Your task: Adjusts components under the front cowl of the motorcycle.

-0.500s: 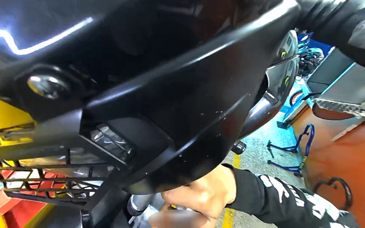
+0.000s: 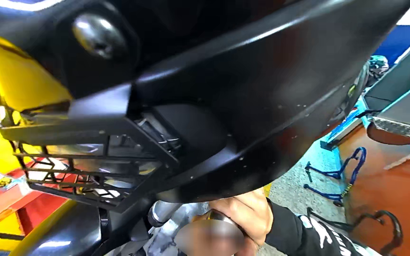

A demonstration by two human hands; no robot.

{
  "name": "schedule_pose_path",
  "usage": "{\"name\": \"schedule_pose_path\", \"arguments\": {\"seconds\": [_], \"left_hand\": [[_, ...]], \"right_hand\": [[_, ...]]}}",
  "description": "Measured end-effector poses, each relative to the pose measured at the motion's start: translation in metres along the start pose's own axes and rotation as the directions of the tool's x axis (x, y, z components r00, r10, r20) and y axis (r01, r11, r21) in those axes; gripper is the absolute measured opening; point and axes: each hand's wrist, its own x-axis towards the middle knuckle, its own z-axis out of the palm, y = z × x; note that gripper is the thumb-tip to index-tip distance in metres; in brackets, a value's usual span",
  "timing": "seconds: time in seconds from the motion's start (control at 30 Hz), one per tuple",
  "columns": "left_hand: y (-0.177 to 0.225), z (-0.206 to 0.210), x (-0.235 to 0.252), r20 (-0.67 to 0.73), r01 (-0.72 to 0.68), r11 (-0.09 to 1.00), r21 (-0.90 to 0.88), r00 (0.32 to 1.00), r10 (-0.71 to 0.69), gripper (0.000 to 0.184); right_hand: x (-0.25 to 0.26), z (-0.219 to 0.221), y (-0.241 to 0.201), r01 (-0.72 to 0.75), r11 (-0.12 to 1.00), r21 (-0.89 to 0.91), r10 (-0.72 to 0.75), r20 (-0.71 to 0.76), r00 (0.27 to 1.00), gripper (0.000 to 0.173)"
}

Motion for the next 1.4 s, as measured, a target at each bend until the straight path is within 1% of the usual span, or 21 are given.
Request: {"name": "schedule_pose_path", "arguments": {"seconds": [0.17,0.3,0.37,0.5,0.57,0.67,0.73,0.8,0.87,0.9,0.93,1.0,1.03,1.07,1.1,1.13,1.2,1.23,1.33,1.37,1.4], "left_hand": [[-0.004,-0.001,-0.004,0.004,0.031,0.993,-0.112,1.000,-0.031,0.038],[0.000,-0.002,-0.004,-0.017,-0.020,0.996,0.090,1.000,0.022,0.043],[0.000,0.000,-0.005,-0.022,-0.021,0.997,0.073,0.999,0.023,0.043],[0.004,-0.002,-0.021,-0.131,0.029,0.999,-0.026,0.991,-0.032,0.045],[0.012,-0.007,-0.026,-0.163,0.001,1.000,-0.028,0.987,-0.005,0.048],[0.019,-0.033,-0.043,-0.190,-0.034,0.995,0.097,0.980,0.052,0.053],[0.026,-0.053,-0.055,-0.167,0.031,0.993,0.113,0.986,-0.012,0.055],[0.037,-0.064,-0.064,-0.121,0.159,0.947,0.279,0.984,-0.130,0.054],[0.041,-0.087,-0.081,-0.031,0.231,0.756,0.612,0.963,-0.270,0.054],[0.038,-0.102,-0.092,-0.004,0.249,0.613,0.749,0.928,-0.373,0.057],[0.031,-0.117,-0.105,-0.022,0.273,0.431,0.860,0.864,-0.503,0.059],[0.011,-0.143,-0.131,-0.182,0.303,0.033,0.952,0.651,-0.737,0.067],[0.000,-0.154,-0.140,-0.283,0.306,-0.131,0.943,0.531,-0.799,0.071],[-0.012,-0.167,-0.150,-0.373,0.316,-0.249,0.915,0.438,-0.818,0.073],[-0.025,-0.182,-0.161,-0.453,0.340,-0.335,0.879,0.370,-0.811,0.074],[-0.036,-0.197,-0.171,-0.519,0.368,-0.400,0.839,0.321,-0.792,0.075],[-0.057,-0.229,-0.185,-0.624,0.424,-0.495,0.758,0.252,-0.739,0.075],[-0.066,-0.243,-0.190,-0.663,0.449,-0.529,0.720,0.220,-0.716,0.075],[-0.088,-0.278,-0.204,-0.734,0.494,-0.599,0.630,0.125,-0.668,0.071],[-0.097,-0.286,-0.208,-0.755,0.477,-0.629,0.614,0.122,-0.644,0.071],[-0.112,-0.292,-0.221,-0.784,0.444,-0.658,0.608,0.202,-0.587,0.073]], "right_hand": [[0.014,0.005,0.004,0.010,0.998,0.066,-0.010,0.010,1.000,0.069],[0.020,0.004,0.009,0.047,0.993,0.104,-0.052,0.046,0.998,0.067],[0.022,0.004,0.009,0.050,0.990,0.129,-0.054,0.033,0.998,0.070],[0.022,0.000,0.014,0.087,0.995,0.049,-0.092,0.109,0.990,0.076],[0.021,0.002,0.014,0.094,0.996,0.007,-0.094,0.157,0.983,0.076],[0.027,-0.001,0.009,0.080,0.995,-0.052,-0.068,0.195,0.978,0.071],[0.033,-0.005,0.008,0.051,0.998,-0.043,-0.039,0.245,0.969,0.067],[0.040,-0.009,0.006,0.010,0.997,-0.074,0.014,0.317,0.948,0.059],[0.049,-0.015,0.003,-0.051,0.996,-0.075,0.078,0.424,0.902,0.050],[0.056,-0.019,0.004,-0.089,0.994,-0.058,0.106,0.503,0.858,0.047],[0.064,-0.025,0.004,-0.138,0.990,-0.034,0.130,0.599,0.790,0.046],[0.078,-0.037,0.008,-0.227,0.974,0.015,0.136,0.760,0.635,0.044],[0.082,-0.041,0.011,-0.256,0.966,0.023,0.135,0.805,0.578,0.044],[0.082,-0.043,0.013,-0.266,0.964,0.018,0.141,0.814,0.564,0.044],[0.078,-0.042,0.012,-0.244,0.970,0.005,0.149,0.780,0.608,0.044],[0.070,-0.038,0.009,-0.178,0.984,-0.014,0.137,0.702,0.699,0.043],[0.049,-0.028,0.003,0.003,0.998,-0.069,0.031,0.485,0.874,0.038],[0.036,-0.023,0.002,0.084,0.991,-0.104,-0.039,0.379,0.925,0.035],[-0.001,-0.008,-0.005,0.130,0.960,-0.250,-0.087,0.175,0.981,0.033],[-0.006,-0.001,-0.007,0.099,0.953,-0.285,-0.066,0.125,0.990,0.034],[-0.006,0.006,-0.008,0.064,0.949,-0.310,-0.040,0.085,0.996,0.034]]}}
